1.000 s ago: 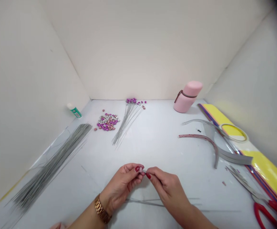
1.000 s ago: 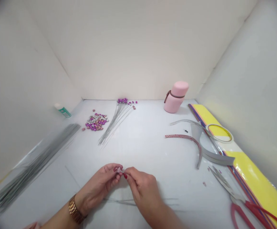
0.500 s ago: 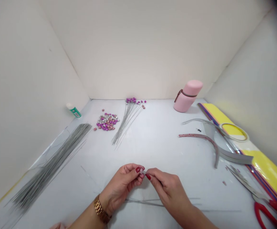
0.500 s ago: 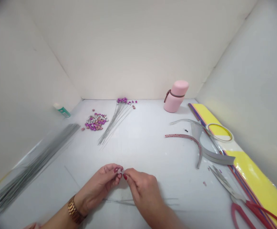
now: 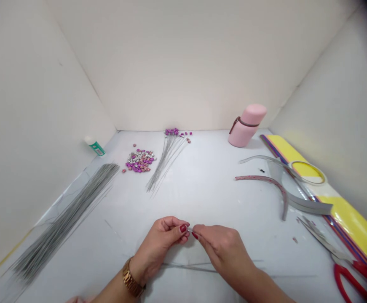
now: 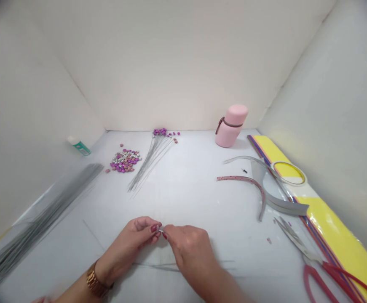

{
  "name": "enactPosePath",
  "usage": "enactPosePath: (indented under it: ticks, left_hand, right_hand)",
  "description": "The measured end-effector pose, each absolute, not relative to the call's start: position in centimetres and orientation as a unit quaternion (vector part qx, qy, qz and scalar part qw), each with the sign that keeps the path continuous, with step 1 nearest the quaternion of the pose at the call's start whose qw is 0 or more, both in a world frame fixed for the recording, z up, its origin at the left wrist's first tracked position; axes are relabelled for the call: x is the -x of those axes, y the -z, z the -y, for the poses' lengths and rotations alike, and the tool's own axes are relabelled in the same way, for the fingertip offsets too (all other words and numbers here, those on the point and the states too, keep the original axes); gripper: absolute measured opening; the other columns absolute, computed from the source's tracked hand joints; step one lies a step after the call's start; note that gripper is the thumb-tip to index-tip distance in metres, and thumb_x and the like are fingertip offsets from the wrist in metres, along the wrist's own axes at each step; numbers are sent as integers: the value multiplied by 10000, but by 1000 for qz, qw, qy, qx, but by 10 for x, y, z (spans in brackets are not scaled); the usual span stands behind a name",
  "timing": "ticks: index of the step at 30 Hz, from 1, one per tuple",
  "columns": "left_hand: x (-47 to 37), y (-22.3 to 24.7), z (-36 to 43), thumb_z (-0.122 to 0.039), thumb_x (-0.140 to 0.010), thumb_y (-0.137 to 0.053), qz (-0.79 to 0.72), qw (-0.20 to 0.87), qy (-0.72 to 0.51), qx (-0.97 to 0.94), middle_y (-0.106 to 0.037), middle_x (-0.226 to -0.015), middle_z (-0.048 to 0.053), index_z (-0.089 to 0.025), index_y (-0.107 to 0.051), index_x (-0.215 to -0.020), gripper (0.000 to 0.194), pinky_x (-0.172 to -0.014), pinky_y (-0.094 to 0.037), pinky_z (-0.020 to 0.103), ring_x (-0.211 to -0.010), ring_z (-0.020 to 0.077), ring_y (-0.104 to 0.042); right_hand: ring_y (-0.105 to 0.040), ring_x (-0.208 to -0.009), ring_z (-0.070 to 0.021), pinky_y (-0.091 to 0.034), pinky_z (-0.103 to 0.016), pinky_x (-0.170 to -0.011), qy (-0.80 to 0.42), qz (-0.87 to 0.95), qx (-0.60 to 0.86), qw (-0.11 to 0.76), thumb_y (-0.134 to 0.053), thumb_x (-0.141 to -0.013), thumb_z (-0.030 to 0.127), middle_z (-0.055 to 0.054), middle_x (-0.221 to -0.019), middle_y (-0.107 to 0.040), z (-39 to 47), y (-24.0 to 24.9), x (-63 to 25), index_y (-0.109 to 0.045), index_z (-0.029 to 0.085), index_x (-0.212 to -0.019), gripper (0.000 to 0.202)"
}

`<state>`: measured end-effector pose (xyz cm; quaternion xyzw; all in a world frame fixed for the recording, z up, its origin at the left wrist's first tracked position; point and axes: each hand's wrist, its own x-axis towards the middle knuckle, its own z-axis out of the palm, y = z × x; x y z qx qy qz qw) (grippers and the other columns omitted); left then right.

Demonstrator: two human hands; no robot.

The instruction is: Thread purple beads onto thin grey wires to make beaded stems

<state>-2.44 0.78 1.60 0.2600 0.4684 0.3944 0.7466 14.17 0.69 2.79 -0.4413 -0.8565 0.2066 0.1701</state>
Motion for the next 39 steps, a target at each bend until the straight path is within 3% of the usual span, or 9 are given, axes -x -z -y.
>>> enactPosePath:
  ticks: [6, 14, 16, 22, 25, 29, 35, 37, 39]
  left_hand:
    - [24, -15, -8, -256, -649, -673, -499, 713, -385, -306, -607, -551, 11, -113, -659, -671, 145, -582, -383, 199, -535, 87, -511]
    - [26, -16, -7, -256, -637, -677, -516, 690, -368, -350, -623, -547, 20, -120, -664, -641, 136, -582, -385, 219, -545, 107, -518]
    - [27, -16, -7, -263, -636, -677, -513, 692, -365, -354, -621, -545, 20, -120, -661, -635, 144, -584, -386, 222, -546, 110, -518]
    - [26, -18, -8, -246, -661, -656, -507, 702, -358, -350, -596, -537, 2, -116, -642, -615, 138, -590, -373, 212, -553, 97, -501]
    - [25, -19, -8, -230, -672, -646, -505, 702, -356, -353, -588, -531, -3, -108, -634, -608, 138, -579, -367, 205, -546, 88, -488]
    - [24, -19, -8, -220, -685, -635, -506, 698, -358, -359, -586, -530, -2, -99, -635, -622, 137, -580, -370, 201, -546, 84, -488]
    - [26, -16, -7, -224, -674, -648, -499, 703, -353, -364, -608, -554, 17, -89, -641, -645, 138, -580, -385, 207, -555, 93, -508]
    - [26, -16, -7, -226, -671, -651, -499, 704, -354, -361, -609, -555, 19, -87, -640, -640, 142, -578, -386, 206, -554, 93, -508]
    - [25, -16, -8, -223, -669, -653, -506, 702, -355, -354, -599, -540, 12, -88, -639, -635, 140, -569, -380, 200, -541, 86, -499]
  right_hand:
    - [-552, -591, -141, -366, -232, -571, -238, 849, 438, 174, -307, -865, 180, -31, -636, -612, -5, -24, -143, -578, 175, -809, 277]
    - [-565, -649, -131, -413, -205, -581, -558, 659, 438, 251, -332, -873, 238, 8, -695, -623, -8, -28, -137, -610, 183, -833, 286]
    - [-559, -632, -128, -408, -203, -572, -546, 670, 437, 251, -333, -871, 231, 10, -686, -620, -8, -27, -137, -610, 185, -828, 284]
    - [-527, -569, -149, -364, -247, -557, -258, 850, 410, 207, -316, -842, 147, -30, -622, -586, -3, -13, -141, -576, 161, -809, 262]
    - [-499, -527, -164, -336, -270, -520, -192, 874, 395, 209, -303, -831, 124, -40, -579, -565, -1, -6, -142, -573, 140, -837, 270]
    - [-505, -549, -146, -352, -251, -540, -290, 837, 405, 226, -305, -849, 149, -31, -610, -570, -2, -9, -139, -574, 148, -796, 274]
    - [-459, -491, -94, -333, -185, -458, -590, 627, 444, 248, -356, -868, 252, 15, -584, -562, -9, -19, -132, -611, 167, -762, 289]
    - [-438, -467, -91, -318, -186, -439, -598, 618, 446, 247, -345, -870, 251, 15, -565, -551, -9, -18, -131, -615, 164, -771, 301]
    - [-467, -507, -105, -341, -202, -486, -525, 680, 441, 262, -342, -865, 224, -3, -598, -566, -6, -15, -131, -614, 163, -782, 290]
